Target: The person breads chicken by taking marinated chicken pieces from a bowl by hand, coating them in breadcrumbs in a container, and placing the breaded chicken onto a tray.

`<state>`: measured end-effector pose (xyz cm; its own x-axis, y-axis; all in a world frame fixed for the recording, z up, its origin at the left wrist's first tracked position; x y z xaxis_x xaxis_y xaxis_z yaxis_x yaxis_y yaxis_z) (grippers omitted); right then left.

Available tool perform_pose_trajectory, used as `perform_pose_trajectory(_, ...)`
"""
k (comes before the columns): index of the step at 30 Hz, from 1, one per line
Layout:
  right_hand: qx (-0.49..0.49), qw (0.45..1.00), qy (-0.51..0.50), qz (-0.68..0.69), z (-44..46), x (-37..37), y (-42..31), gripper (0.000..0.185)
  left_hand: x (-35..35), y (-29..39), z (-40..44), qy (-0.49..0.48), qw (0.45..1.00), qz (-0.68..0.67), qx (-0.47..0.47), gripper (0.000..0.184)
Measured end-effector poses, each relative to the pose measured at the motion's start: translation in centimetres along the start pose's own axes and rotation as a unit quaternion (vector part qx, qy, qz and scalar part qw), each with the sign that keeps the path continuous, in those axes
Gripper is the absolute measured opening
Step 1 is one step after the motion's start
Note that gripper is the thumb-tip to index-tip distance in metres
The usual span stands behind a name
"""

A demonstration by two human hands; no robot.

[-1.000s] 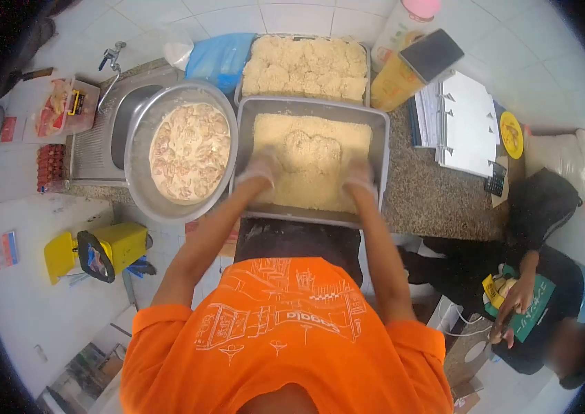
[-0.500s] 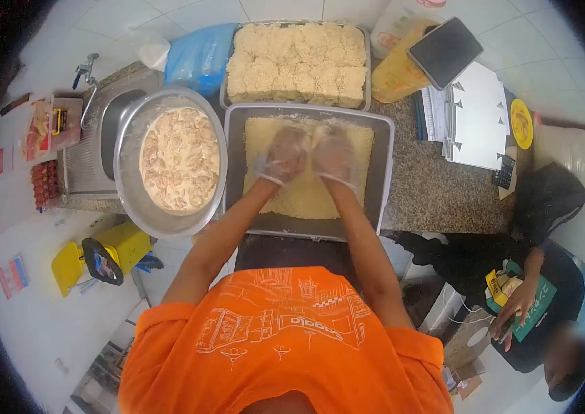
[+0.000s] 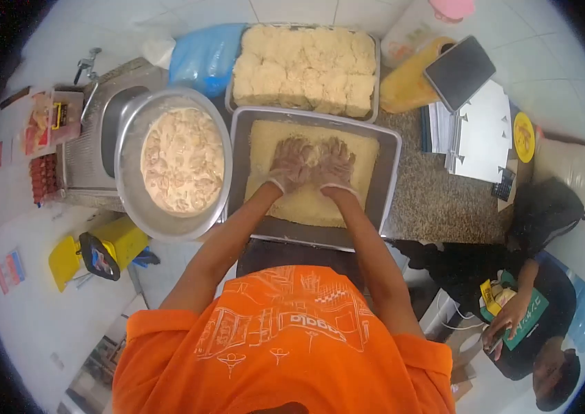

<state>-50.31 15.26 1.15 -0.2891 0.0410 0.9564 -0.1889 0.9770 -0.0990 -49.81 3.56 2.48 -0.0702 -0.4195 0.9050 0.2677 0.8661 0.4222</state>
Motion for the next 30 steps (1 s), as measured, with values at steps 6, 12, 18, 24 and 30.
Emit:
perform_pose_trajectory(6, 0.127, 0.955, -0.267, 0.009, -1.8, 3.1, -1.5, 0.058, 0.0, 0.0, -0.8, -0.153, 0.988, 0.029, -0.004, 0.061)
perform_pose_trajectory(12, 0.026, 0.982, -0.184, 0.013, -3.3, 3.6, 3.4, 0.048, 1.0, -4.0, -1.1, -0.337, 0.931, 0.122, -0.072, 0.047)
perform_pose_trajectory(18, -0.034, 0.971, -0.035, 0.233, -6.1, 5.6, 3.1, 0.042, 6.3, -1.5, -3.9, -0.162, 0.983, -0.057, 0.059, 0.054)
perform_pose_trajectory(24, -0.001, 0.958, 0.108, 0.266, -9.4, 13.3, 1.8, 0.043, 15.3, 3.9, -4.9, -0.192, 0.976, -0.062, 0.087, 0.061)
perform_pose_trajectory(30, -0.012, 0.941, 0.070, 0.332, -6.6, 8.3, 3.1, 0.043, 12.7, 4.7, -2.1, -0.213, 0.971, -0.085, 0.074, 0.054)
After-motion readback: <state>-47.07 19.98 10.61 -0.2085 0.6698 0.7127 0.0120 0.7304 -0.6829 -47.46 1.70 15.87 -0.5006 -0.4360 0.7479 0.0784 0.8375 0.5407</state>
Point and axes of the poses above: each hand's wrist, its own z-axis towards the middle knuckle, its own x-axis out of the back of the hand, y = z × x, the point moved 7 cm from there along z, towards the middle knuckle, and after that the axes turned 10 degrees about y, right-handed, at the moved point
